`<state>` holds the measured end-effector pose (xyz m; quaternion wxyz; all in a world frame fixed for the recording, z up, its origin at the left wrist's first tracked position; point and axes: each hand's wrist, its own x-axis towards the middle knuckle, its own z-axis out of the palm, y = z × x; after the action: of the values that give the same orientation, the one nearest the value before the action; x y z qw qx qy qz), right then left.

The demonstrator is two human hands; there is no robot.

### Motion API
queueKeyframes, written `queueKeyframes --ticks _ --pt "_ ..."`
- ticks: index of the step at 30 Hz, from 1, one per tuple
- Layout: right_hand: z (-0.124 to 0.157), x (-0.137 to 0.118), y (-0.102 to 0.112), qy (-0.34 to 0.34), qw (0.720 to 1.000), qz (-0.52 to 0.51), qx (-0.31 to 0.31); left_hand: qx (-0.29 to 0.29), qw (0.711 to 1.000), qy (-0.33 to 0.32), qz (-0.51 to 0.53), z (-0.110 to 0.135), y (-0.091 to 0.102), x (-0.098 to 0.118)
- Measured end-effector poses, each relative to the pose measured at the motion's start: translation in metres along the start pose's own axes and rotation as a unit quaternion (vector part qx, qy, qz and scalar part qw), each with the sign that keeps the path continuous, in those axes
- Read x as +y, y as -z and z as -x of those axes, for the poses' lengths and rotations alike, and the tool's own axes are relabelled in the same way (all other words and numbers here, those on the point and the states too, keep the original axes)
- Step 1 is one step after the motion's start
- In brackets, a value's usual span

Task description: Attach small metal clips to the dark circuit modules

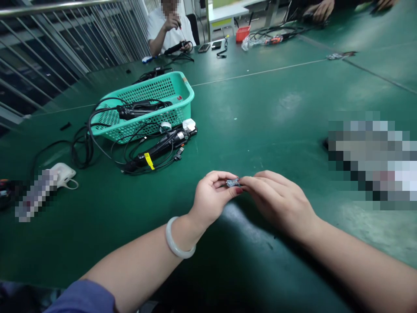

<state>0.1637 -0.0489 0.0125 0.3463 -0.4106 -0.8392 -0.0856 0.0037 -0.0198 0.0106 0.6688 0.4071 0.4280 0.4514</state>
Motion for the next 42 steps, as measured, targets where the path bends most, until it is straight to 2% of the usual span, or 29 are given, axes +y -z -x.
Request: queueKeyframes --ticks 7,12,16,21,28,38,42 --pt "-0.002 -0.001 -0.002 0.003 1.000 -0.004 -0.008 0.007 1.000 0.006 -0.016 0.001 -0.001 0.000" --pt "0.000 0.000 -0.006 0.006 1.000 0.000 0.000 -0.004 0.998 0.044 0.053 0.000 0.001 -0.004" --pt "0.004 -0.001 -0.009 -0.031 0.999 0.005 0.014 -0.019 0.995 0.034 0.096 -0.003 0.004 -0.010" --pt "0.004 -0.004 -0.009 -0.076 0.996 -0.017 0.035 -0.034 0.995 0.027 0.084 -0.003 0.006 -0.011" --pt "0.001 -0.010 -0.004 -0.080 0.994 -0.050 0.054 -0.045 0.997 0.019 0.058 0.001 0.003 -0.005" --pt "-0.005 -0.013 0.001 -0.159 0.983 -0.086 0.027 -0.023 0.999 0.019 0.041 0.002 0.000 -0.003" --pt "-0.005 -0.011 0.003 -0.198 0.975 -0.087 0.043 -0.015 0.999 0.026 0.025 0.001 -0.001 -0.002"
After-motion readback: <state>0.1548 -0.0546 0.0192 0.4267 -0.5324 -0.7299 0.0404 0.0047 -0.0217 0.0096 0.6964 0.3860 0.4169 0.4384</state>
